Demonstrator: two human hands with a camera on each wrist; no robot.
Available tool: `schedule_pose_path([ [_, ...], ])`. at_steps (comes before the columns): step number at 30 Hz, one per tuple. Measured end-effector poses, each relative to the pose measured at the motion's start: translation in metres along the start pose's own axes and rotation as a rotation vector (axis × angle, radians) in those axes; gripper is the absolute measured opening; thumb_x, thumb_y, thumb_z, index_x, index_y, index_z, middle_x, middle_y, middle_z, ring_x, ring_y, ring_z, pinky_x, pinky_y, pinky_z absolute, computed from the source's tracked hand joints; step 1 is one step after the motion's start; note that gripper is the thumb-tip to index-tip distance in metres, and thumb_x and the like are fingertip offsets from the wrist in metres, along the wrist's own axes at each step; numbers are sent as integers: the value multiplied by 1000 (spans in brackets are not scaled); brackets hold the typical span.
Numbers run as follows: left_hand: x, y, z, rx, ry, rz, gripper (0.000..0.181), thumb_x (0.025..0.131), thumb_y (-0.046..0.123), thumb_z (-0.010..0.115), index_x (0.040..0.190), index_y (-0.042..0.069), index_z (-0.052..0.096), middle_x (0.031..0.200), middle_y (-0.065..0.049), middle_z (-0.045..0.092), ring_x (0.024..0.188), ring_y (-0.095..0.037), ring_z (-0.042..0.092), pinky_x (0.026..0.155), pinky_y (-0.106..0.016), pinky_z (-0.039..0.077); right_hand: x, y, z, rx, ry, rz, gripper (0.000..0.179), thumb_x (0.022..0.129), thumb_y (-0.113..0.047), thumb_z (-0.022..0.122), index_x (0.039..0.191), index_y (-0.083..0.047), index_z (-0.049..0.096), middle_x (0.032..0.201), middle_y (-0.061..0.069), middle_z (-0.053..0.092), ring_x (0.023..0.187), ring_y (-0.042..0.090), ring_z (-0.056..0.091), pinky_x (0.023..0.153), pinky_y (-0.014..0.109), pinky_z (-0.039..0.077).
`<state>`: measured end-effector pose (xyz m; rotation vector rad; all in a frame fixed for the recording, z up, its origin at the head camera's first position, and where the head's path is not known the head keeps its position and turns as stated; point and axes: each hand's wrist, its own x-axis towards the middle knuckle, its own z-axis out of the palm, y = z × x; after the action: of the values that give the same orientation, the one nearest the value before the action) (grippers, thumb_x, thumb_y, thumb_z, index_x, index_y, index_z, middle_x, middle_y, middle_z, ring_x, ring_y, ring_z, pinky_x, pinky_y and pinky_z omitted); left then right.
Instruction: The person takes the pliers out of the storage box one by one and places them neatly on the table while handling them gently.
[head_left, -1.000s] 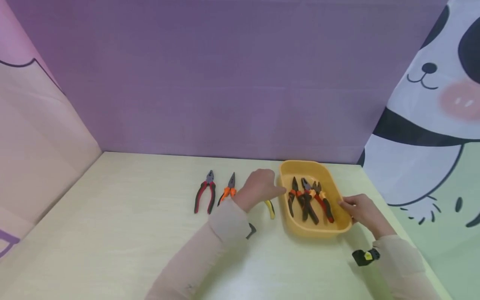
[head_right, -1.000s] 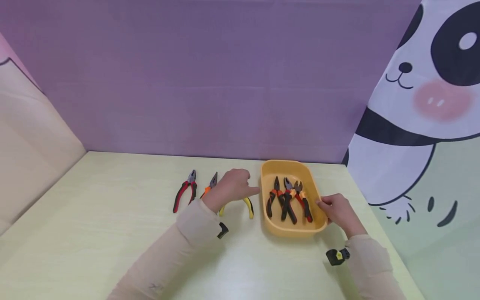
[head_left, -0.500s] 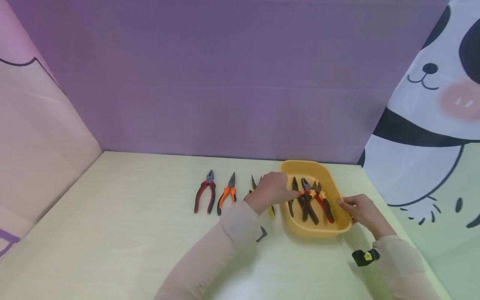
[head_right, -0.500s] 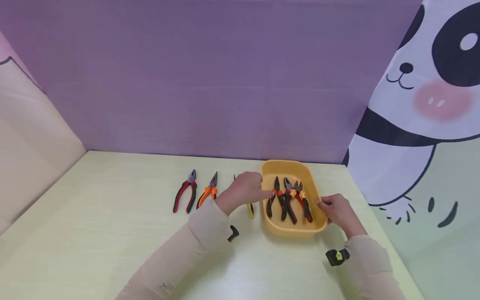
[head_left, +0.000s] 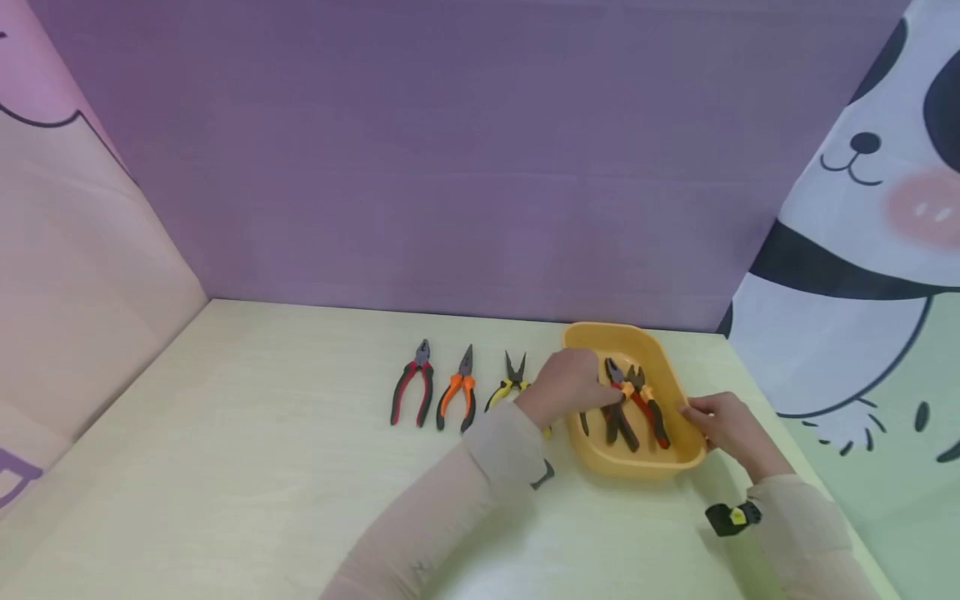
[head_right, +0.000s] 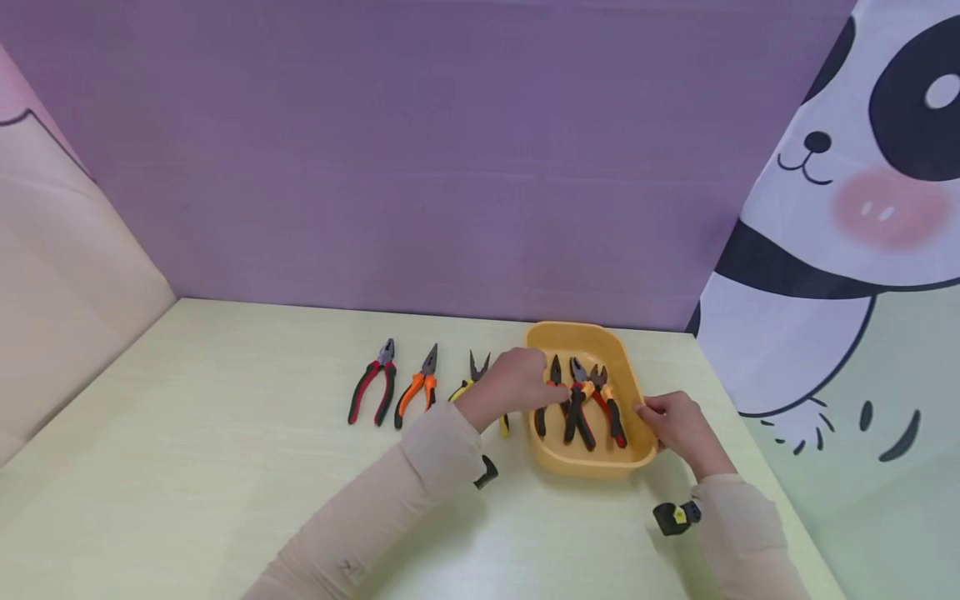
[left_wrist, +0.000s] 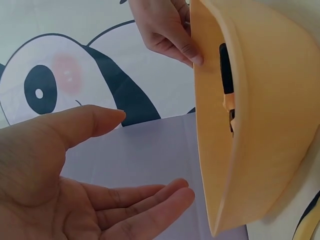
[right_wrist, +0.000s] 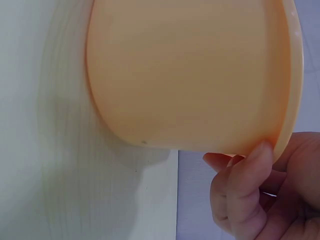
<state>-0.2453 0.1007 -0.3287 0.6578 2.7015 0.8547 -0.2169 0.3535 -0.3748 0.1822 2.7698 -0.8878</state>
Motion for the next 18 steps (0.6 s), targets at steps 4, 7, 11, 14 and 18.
schedule_pose_path([
  [4, 1, 3, 3, 26, -8, 24, 49, 86, 40, 66, 53, 14, 40, 46, 7, 28, 40, -6, 29, 41, -19, 27, 0, 1, 0, 1, -5, 11, 43, 99, -22, 49, 122, 15, 52, 87, 14, 66, 65, 16, 58, 61, 32, 52],
  [7, 1, 4, 6, 31, -21, 35, 46, 86, 38, 66, 54, 14, 43, 45, 7, 29, 40, -6, 30, 42, -19, 28, 0, 1, 0, 2, -3, 10, 43, 99, -22, 49, 122, 15, 52, 87, 14, 66, 65, 16, 58, 61, 32, 52],
  [11, 3, 4, 13, 42, -18, 30, 47, 86, 38, 66, 54, 15, 41, 44, 7, 26, 38, -6, 26, 41, -19, 26, -1, 1, -1, 1, -4, 7, 43, 99, -22, 48, 121, 15, 52, 87, 14, 66, 65, 16, 58, 61, 32, 52],
  [14, 5, 3, 18, 39, -9, 35, 48, 86, 37, 66, 53, 15, 39, 43, 8, 25, 37, -6, 25, 39, -19, 25, -1, 1, -2, 3, -6, 2, 43, 99, -21, 48, 121, 15, 52, 87, 14, 66, 65, 16, 58, 61, 32, 52],
  [18, 5, 3, 22, -7, -24, 12, 48, 85, 36, 67, 52, 15, 39, 43, 8, 25, 37, -6, 26, 38, -20, 26, 0, -1, -1, 11, -7, 3, 41, 99, -20, 48, 121, 15, 52, 87, 15, 66, 65, 16, 59, 61, 32, 53],
])
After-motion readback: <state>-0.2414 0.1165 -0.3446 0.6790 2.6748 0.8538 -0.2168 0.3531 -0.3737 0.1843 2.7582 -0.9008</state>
